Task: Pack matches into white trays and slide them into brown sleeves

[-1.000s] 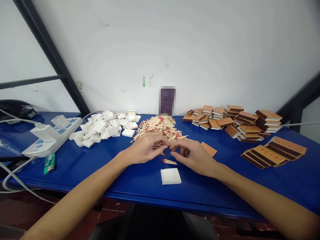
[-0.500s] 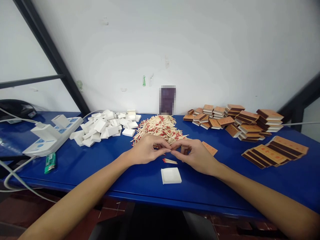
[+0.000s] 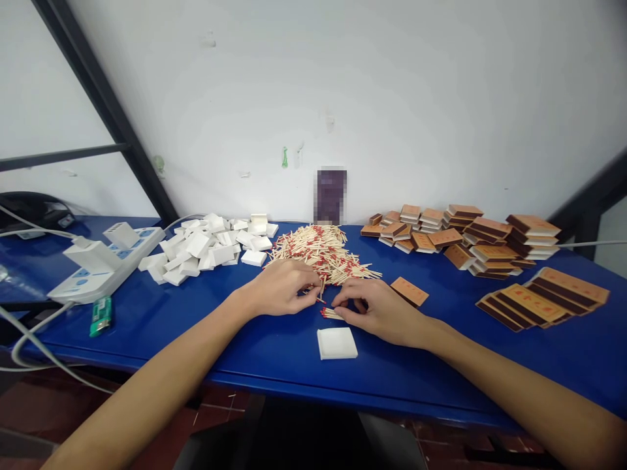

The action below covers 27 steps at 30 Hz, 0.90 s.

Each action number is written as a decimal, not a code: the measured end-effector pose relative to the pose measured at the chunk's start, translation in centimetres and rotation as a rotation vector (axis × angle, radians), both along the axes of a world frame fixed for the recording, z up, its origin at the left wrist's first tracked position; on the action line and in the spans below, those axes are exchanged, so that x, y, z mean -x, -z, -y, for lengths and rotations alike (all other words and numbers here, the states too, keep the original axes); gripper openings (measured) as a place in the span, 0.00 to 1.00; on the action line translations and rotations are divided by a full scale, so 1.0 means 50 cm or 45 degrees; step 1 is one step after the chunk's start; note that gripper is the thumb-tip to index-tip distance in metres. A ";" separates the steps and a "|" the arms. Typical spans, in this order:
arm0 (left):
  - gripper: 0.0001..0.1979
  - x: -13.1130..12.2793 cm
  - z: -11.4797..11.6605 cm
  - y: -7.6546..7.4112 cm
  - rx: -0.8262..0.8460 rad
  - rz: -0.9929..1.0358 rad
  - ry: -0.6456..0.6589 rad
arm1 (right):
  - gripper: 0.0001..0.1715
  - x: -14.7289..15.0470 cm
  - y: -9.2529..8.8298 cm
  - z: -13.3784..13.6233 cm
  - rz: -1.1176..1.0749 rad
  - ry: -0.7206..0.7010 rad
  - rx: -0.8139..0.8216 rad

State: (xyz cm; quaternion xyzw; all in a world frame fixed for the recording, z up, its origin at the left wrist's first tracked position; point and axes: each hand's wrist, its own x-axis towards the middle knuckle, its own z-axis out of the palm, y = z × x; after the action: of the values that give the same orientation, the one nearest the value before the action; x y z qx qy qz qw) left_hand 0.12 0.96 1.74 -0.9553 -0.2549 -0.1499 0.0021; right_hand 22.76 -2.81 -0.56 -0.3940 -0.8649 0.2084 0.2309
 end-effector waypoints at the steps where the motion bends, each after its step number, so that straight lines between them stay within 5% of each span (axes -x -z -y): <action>1: 0.12 0.002 -0.001 -0.001 -0.006 -0.022 -0.013 | 0.09 -0.001 0.000 0.001 0.006 0.000 0.000; 27: 0.05 0.008 0.000 -0.013 0.141 -0.118 -0.026 | 0.11 -0.004 -0.003 0.004 -0.004 -0.054 0.095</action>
State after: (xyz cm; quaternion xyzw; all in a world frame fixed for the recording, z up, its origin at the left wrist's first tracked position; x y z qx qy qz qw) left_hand -0.29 0.98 2.41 -0.9571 -0.2723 -0.0913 -0.0374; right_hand 22.97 -3.00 -0.41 -0.3835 -0.8644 0.2461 0.2128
